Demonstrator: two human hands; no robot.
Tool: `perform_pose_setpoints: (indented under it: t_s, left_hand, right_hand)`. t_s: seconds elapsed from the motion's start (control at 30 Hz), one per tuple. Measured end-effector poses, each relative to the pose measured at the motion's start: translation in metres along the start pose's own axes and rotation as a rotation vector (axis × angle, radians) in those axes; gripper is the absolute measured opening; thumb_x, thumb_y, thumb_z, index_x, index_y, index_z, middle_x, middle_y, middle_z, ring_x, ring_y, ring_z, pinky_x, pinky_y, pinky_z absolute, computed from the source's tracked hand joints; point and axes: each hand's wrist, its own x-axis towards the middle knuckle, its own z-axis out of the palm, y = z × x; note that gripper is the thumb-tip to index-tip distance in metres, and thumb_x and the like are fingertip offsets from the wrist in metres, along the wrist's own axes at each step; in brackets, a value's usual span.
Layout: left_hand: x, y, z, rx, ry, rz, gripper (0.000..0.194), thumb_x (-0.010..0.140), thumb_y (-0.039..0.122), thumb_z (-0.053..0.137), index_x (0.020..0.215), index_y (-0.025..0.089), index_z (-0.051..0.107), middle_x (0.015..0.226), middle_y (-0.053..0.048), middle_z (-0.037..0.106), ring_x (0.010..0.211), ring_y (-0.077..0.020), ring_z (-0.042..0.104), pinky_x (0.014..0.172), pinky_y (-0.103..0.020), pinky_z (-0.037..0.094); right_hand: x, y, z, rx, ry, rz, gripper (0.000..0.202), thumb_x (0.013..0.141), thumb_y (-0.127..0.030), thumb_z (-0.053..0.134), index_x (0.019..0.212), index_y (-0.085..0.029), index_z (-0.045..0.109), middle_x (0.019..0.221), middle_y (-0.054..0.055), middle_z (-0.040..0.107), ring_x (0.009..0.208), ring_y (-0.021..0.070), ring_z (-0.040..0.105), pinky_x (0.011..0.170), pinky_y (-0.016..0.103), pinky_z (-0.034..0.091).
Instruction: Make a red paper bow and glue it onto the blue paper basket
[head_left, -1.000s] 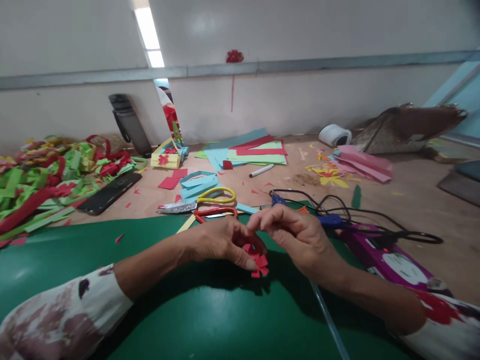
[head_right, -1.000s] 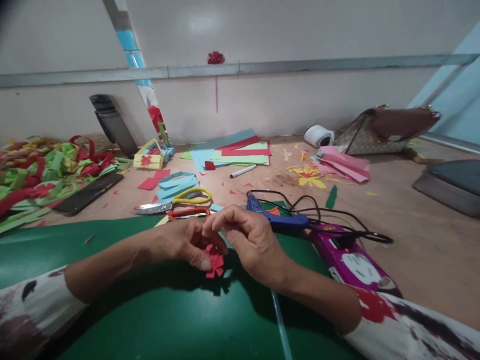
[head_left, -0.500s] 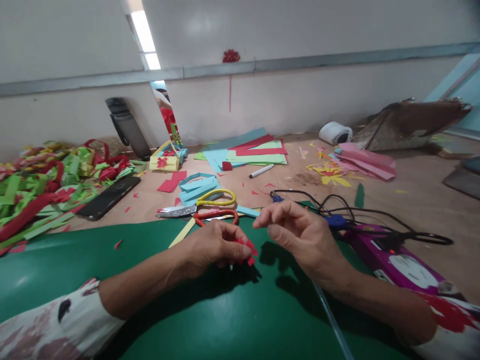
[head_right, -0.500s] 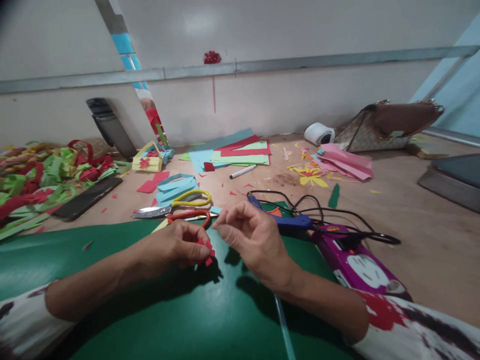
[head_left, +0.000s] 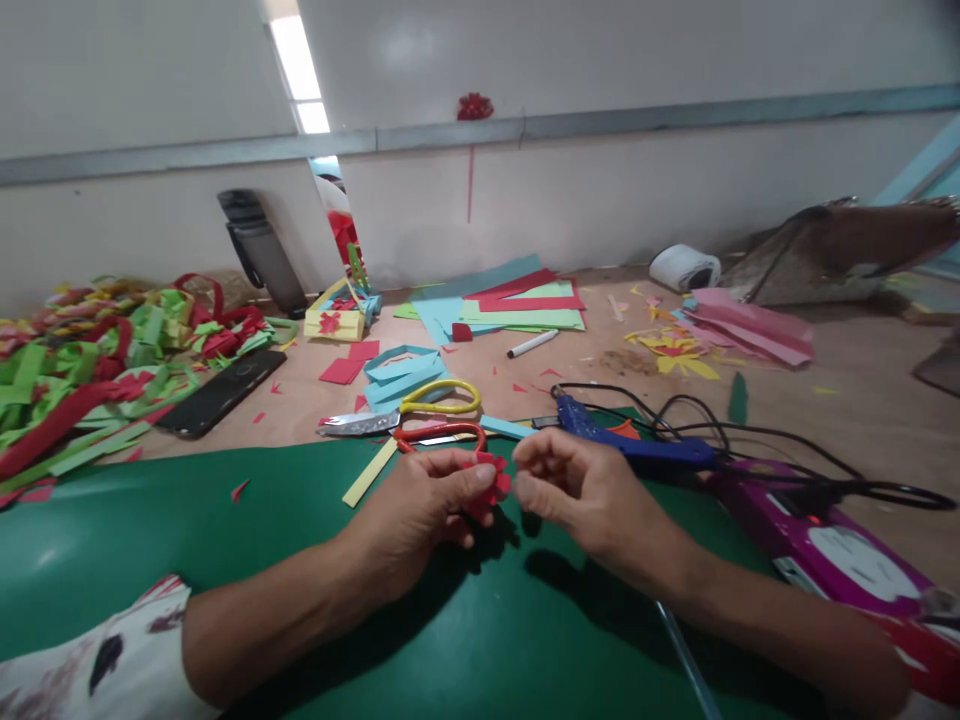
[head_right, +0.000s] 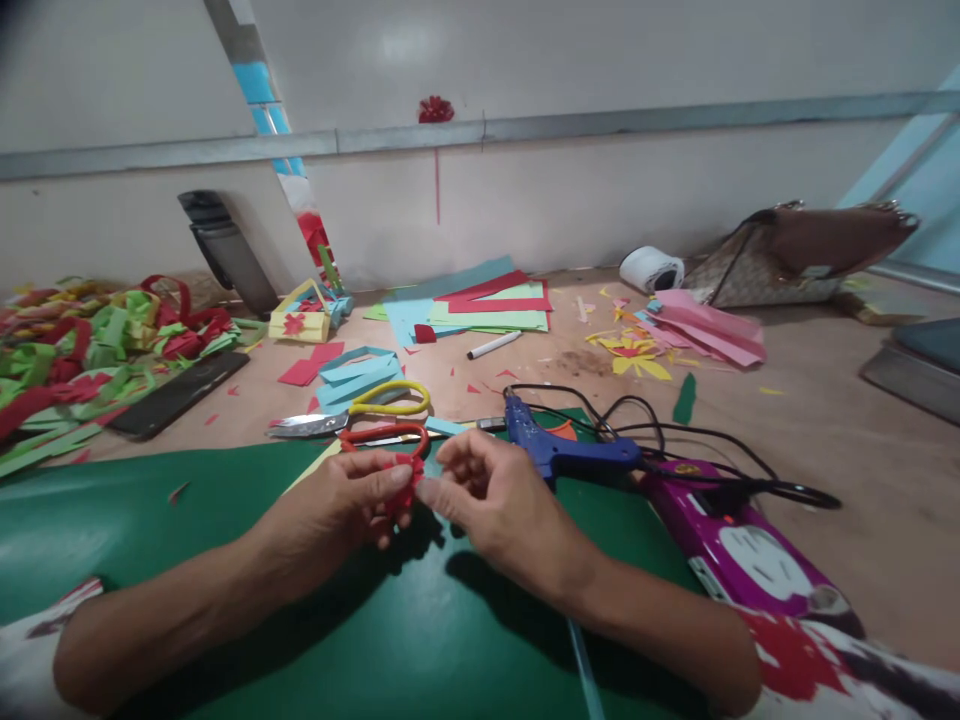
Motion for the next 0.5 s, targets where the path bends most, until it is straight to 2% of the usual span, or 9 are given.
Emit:
perform_pose_setpoints:
  t_s: [0.07, 0.2, 0.5]
  left_hand:
    - [-0.0010, -0.0016, 0.0029, -0.016, 0.017, -0.002, 0.027, 0.069, 0.035, 0.079, 0.078, 0.013, 0.066, 0.063, 0.001, 0.057, 0.057, -0.0085, 0.051, 0.048, -0.018, 0.035]
    - [-0.0019, -0.0037, 0.0060, -0.011, 0.019, -0.016, 0.030, 0.067, 0.035, 0.080, 0.083, 0.013, 0.066, 0.063, 0.001, 0.057, 0.058, -0.0085, 0.049, 0.048, -0.018, 0.034]
    - [-0.0028, -0.0016, 0.0017, 0.031, -0.055, -0.020, 0.039, 0.062, 0.033, 0.084, 0.090, 0.014, 0.066, 0.069, 0.001, 0.059, 0.059, -0.0084, 0.050, 0.052, -0.021, 0.038]
  right_hand:
    - [0.0001, -0.0013, 0.0038, -0.048, -0.044, 0.026, 0.018, 0.078, -0.034, 0.064, 0.079, -0.017, 0.059, 0.070, 0.000, 0.061, 0.062, 0.0128, 0.054, 0.055, 0.024, 0.042]
    - [-0.0001, -0.0070, 0.0055, -0.111, -0.004, 0.014, 0.015, 0.079, -0.026, 0.057, 0.067, -0.016, 0.058, 0.060, -0.001, 0.057, 0.054, 0.0100, 0.047, 0.049, 0.022, 0.037]
    - [0.0003, -0.0066, 0.0012, -0.129, -0.014, 0.002, 0.017, 0.077, -0.026, 0.057, 0.062, -0.017, 0.057, 0.054, -0.003, 0.052, 0.048, 0.0079, 0.041, 0.043, 0.021, 0.031]
